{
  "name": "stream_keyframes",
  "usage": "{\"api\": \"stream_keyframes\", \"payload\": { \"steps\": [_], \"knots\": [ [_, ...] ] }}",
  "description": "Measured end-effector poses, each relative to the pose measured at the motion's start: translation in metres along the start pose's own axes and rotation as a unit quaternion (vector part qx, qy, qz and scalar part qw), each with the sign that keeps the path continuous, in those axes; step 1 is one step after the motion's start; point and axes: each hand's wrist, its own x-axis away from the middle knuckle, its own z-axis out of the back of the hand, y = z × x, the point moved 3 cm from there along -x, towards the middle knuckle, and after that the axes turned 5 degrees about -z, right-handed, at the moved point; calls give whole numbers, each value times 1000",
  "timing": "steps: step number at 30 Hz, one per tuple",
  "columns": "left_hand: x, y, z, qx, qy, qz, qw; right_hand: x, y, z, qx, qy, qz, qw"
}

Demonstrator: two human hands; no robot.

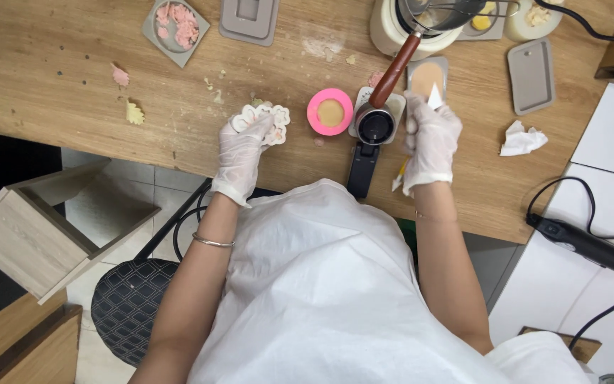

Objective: Decorating a flower-shaped candle by attaching small wax pieces and petals using heat and precision tools.

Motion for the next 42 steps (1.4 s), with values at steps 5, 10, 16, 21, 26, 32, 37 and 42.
{"api": "stream_keyframes", "payload": {
  "steps": [5,10,16,21,26,32,37,42],
  "knots": [
    [6,8,-5,3,-41,-15,999,-74,6,2,100,6,12,995],
    [10,24,-6,-21,-57,-26,998,-104,16,-12,73,-43,78,993],
    [7,22,6,-23,-91,-48,994,-126,54,-23,5,-61,70,996],
    [11,18,-4,-58,-62,-24,996,-104,29,-27,156,31,169,973],
    [18,17,-11,8,-102,7,995,-84,20,-25,189,16,138,972],
    [28,27,-22,153,-171,107,967,-32,7,14,333,3,173,927],
    [30,21,-22,158,-167,95,968,59,6,11,387,-113,122,907],
    [26,6,-23,149,-158,56,975,85,33,-30,366,-318,290,825]
  ]
}}
